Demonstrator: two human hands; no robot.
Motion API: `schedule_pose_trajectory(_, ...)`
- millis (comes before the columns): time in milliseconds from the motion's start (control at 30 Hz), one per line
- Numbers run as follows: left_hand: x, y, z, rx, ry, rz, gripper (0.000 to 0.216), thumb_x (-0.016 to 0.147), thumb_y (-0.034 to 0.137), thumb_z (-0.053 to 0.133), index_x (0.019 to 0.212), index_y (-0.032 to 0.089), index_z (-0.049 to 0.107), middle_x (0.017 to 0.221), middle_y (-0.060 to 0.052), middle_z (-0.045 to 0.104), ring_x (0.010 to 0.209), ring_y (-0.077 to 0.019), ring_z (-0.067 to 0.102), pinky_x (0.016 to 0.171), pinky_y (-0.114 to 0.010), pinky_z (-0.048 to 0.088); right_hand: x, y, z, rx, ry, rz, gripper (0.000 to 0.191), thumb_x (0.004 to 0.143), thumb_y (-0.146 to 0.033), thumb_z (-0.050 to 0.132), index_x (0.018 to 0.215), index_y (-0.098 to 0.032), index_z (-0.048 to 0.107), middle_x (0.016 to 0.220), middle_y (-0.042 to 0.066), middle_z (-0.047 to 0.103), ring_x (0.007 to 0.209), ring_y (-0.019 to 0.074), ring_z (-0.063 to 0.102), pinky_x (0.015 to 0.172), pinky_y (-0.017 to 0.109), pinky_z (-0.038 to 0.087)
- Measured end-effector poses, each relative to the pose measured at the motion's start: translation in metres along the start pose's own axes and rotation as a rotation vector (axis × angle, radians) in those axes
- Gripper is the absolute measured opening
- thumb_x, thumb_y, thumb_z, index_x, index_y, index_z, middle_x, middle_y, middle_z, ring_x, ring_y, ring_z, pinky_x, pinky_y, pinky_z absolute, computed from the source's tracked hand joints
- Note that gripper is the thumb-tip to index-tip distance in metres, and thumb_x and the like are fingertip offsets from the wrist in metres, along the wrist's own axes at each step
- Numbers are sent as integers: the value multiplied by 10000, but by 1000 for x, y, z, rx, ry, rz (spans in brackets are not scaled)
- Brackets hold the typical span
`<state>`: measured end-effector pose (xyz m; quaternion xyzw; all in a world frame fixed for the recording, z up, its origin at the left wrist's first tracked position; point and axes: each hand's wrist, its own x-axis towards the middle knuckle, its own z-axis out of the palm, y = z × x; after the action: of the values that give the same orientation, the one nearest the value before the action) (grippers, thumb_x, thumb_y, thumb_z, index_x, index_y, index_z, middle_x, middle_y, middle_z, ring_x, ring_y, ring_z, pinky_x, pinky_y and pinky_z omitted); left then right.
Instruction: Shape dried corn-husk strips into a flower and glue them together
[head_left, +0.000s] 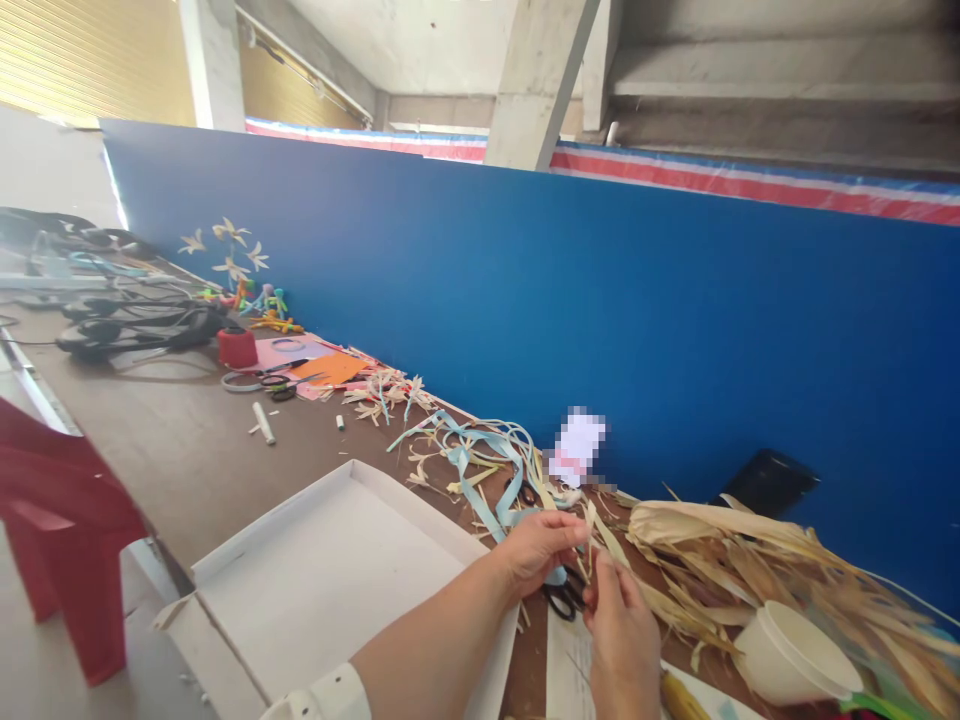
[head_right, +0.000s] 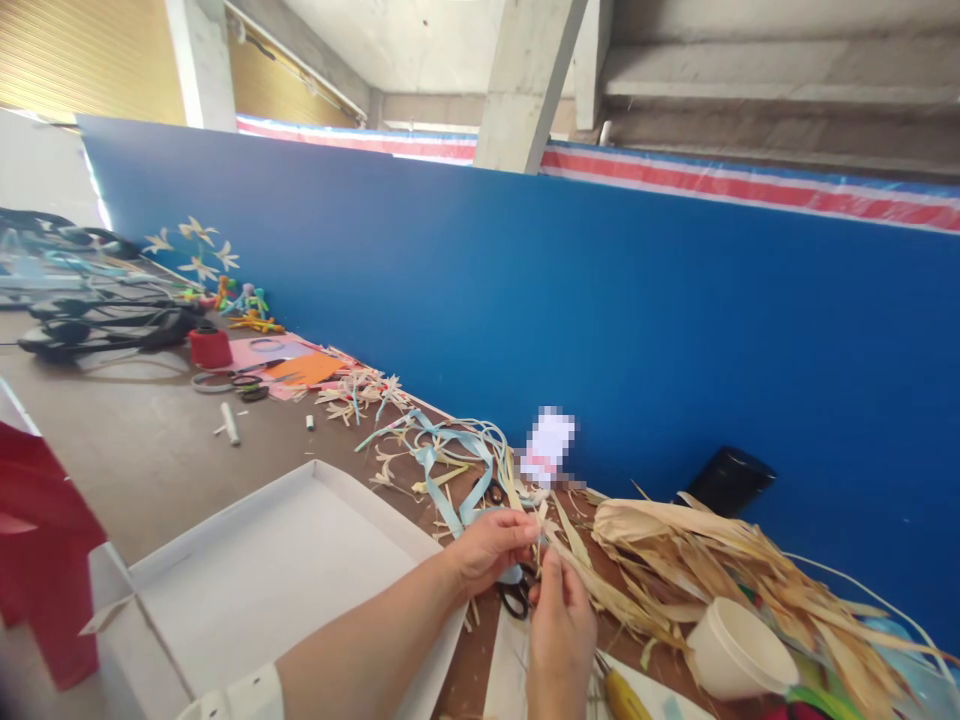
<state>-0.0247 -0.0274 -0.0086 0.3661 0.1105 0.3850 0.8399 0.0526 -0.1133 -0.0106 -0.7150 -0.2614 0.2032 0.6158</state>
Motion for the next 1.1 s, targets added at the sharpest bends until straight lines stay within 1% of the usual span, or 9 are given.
schedule_pose_trajectory(67,0,0,0,7,-7,4,315,568,300,805,750,98,647,723,-38,594,665,-107,563,705,-259,415,-1,-2,0,-9,-42,31,499,717,-632,547,867,-174,679,522,-4,537,498,158,476,455,267,372)
schedule_pose_trajectory(167,0,1,1,-1,-11,4,318,547,300,814,726,98,646,701,-31,586,657,-115,570,743,-296,431,-3,-2,2,0,-70,3,501,709,-629,562,891,-178,683,499,-18,511,470,142,433,435,259,337)
schedule_pose_trajectory(300,-1,0,1,6,-14,8,323,545,309,815,732,98,659,691,-28,584,649,-111,563,738,-294,434,-4,1,4,0,-40,-55,479,694,-604,590,886,-177,693,480,-28,492,468,137,422,440,256,318)
schedule_pose_trajectory(467,-1,-2,1,57,-4,-2,346,558,326,808,786,97,684,757,-55,614,701,-119,568,755,-282,429,-3,4,3,-37,-4,-67,500,699,-612,577,929,-183,690,492,-30,505,474,143,426,460,264,327)
schedule_pose_trajectory(633,-2,-3,1,92,-3,-11,376,572,352,796,841,107,699,770,-52,615,694,-97,547,697,-232,406,1,10,2,-107,23,-83,467,728,-622,548,908,-212,684,502,-39,502,496,148,443,494,268,349)
schedule_pose_trajectory(800,-1,-2,2,137,41,-24,430,557,368,798,894,118,706,745,-42,614,647,-78,525,641,-212,376,3,14,3,-84,61,-75,480,728,-623,546,916,-203,683,516,-35,519,500,152,454,501,274,362)
schedule_pose_trajectory(900,1,-3,1,208,75,-16,441,521,367,811,868,116,710,732,-35,614,612,-69,502,618,-215,364,1,13,5,-61,59,-73,489,726,-620,553,938,-199,684,509,-34,509,489,150,448,481,271,345)
schedule_pose_trajectory(1000,2,-4,1,252,113,2,440,499,383,814,822,104,708,650,-17,591,560,-61,472,588,-219,349,-1,12,6,-62,22,-82,497,735,-621,548,954,-196,684,506,-30,501,478,149,442,465,270,332)
schedule_pose_trajectory(1100,3,-4,2,249,147,23,454,470,391,823,794,96,704,631,-18,591,567,-80,487,610,-242,377,-2,12,7,-88,-4,-69,498,739,-626,545,960,-202,683,506,-27,506,479,151,446,465,270,340)
